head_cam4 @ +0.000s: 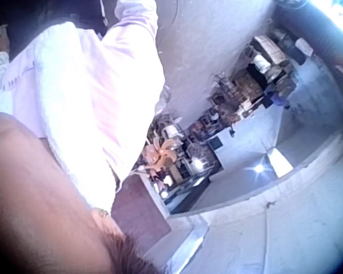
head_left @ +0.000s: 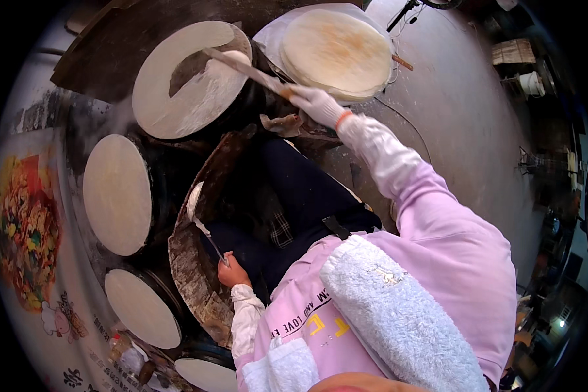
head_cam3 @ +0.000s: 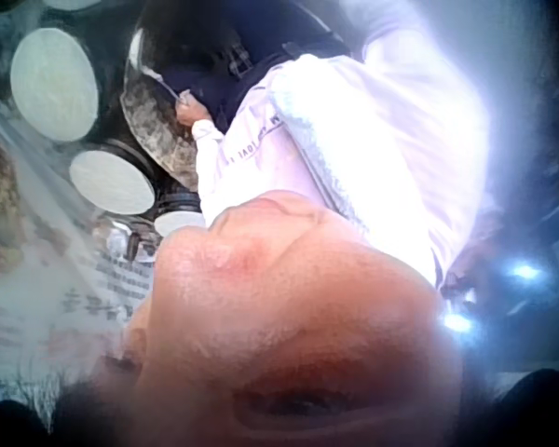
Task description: The person scoops batter from a large metal bowl and pours it onto several hot circular griddles. They use a wooden spreader to distribute the batter into thin, round crepes. The person flips the crepes and stacks the finished ones on a nearby surface.
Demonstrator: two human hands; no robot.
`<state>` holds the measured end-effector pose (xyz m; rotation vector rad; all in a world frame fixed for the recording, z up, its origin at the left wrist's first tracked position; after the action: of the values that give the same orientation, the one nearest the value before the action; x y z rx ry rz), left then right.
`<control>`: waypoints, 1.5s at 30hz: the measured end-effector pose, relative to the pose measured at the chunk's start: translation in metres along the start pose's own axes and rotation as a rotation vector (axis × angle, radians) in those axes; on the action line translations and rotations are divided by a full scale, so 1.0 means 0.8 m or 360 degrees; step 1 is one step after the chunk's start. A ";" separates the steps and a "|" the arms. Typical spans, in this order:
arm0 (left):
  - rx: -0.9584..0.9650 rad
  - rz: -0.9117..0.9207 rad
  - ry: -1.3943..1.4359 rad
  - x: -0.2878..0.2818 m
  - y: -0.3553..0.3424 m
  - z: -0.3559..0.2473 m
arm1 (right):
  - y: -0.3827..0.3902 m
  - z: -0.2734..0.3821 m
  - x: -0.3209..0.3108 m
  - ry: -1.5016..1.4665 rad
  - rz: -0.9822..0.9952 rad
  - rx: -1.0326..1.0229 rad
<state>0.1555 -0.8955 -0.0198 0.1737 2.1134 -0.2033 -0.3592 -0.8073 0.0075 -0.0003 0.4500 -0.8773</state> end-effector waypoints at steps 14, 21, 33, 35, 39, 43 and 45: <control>-0.0124 -0.0023 -0.0066 0.004 0.001 0.003 | -0.136 0.033 0.077 0.0837 -0.0243 0.0166; -0.0179 -0.0009 0.0013 0.000 -0.004 0.001 | -0.120 0.071 0.136 0.0319 -0.0196 0.0206; -0.0051 -0.0055 0.0142 -0.005 -0.003 0.011 | -0.037 0.074 0.075 0.0861 -0.0162 0.0330; -0.0067 -0.0058 0.0140 -0.009 -0.002 0.014 | -0.038 0.136 0.101 0.0734 0.0044 0.0631; -0.0106 -0.0021 0.0194 -0.019 -0.005 0.001 | -0.064 0.133 0.183 0.0727 0.0037 0.0477; -0.0304 0.0189 0.0666 -0.071 -0.015 -0.043 | -0.101 0.126 0.163 0.0918 0.0041 0.0236; -0.0474 0.0372 0.1033 -0.094 -0.021 -0.075 | -0.115 0.076 0.120 0.0675 -0.0377 0.0228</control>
<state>0.1418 -0.9024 0.0769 0.3399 2.7038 0.3541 -0.3514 -0.9491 0.0425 0.2732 0.7933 -1.1464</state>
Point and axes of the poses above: each hand's wrist, its own y-axis away from the middle knuckle, its own x-axis out of the palm, z = x × y, the point moved 2 cm from there along -y, towards the middle knuckle, and after that the axes turned 8 degrees about -z, right-handed, at the moved point
